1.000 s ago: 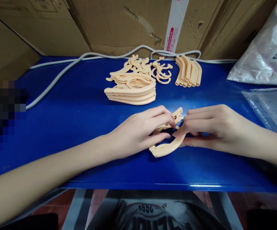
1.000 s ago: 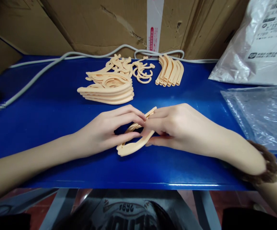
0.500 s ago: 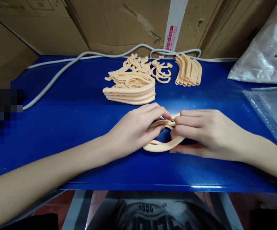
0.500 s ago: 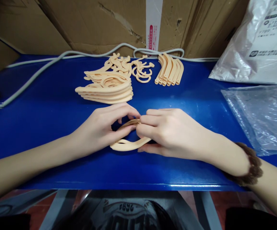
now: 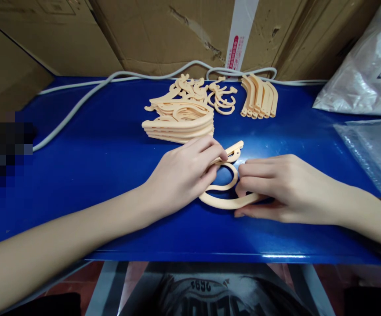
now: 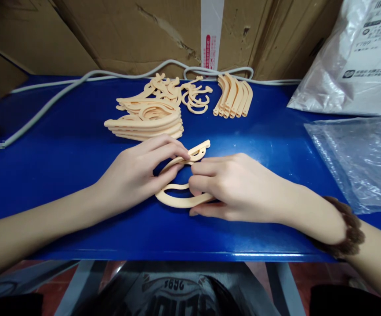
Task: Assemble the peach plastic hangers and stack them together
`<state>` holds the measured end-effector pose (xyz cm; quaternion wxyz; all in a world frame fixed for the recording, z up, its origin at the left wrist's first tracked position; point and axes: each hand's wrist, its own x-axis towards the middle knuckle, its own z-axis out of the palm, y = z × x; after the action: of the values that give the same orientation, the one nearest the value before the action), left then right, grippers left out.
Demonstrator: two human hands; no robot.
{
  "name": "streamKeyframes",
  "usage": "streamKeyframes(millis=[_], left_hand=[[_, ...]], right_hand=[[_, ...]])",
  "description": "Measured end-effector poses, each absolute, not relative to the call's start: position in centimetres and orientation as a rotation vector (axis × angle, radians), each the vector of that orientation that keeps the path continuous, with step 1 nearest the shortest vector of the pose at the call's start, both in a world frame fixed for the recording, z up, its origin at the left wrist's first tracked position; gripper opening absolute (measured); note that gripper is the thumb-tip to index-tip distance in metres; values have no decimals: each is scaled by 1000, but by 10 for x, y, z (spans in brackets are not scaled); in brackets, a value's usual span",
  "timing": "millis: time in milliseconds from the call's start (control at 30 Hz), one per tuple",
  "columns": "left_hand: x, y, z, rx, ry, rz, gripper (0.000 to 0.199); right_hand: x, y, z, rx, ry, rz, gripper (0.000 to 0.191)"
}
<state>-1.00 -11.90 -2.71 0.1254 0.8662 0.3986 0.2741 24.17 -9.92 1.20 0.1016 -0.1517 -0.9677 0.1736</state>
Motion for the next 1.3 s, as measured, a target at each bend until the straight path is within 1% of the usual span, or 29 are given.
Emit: streamKeyframes(millis=[133,333,467,600,767,900,1167,1300], left_hand=[[-11,-119,-26,2520,1133,804,18],[-7,-120,-24,2413,966,797,22],[-6,-121,-25,2338,895,800,18],[-6,-121,-26,2350,801,759,12],[-7,-121,-25,2362,745,691,14],[-8,-120,-25,2387,750,669,19],[-9,-118,-25,2533,686,597,32],[-8,-117,-26,2552,696,576,31]], right_hand=[[243,-100,10,-479,-2866,578,17],[246,-95,12,-539,-2883,632,18],[248,-94,14,-618,-2918,659,15],[249,-93,15,-603,-2913,656,19],[252,-91,14,-536,-2886,591,24],[253,-90,15,-523,-2891,550,30],[252,-87,15,-488,-2845,283,38],[255,-84,18,-490,-2805,255,38]])
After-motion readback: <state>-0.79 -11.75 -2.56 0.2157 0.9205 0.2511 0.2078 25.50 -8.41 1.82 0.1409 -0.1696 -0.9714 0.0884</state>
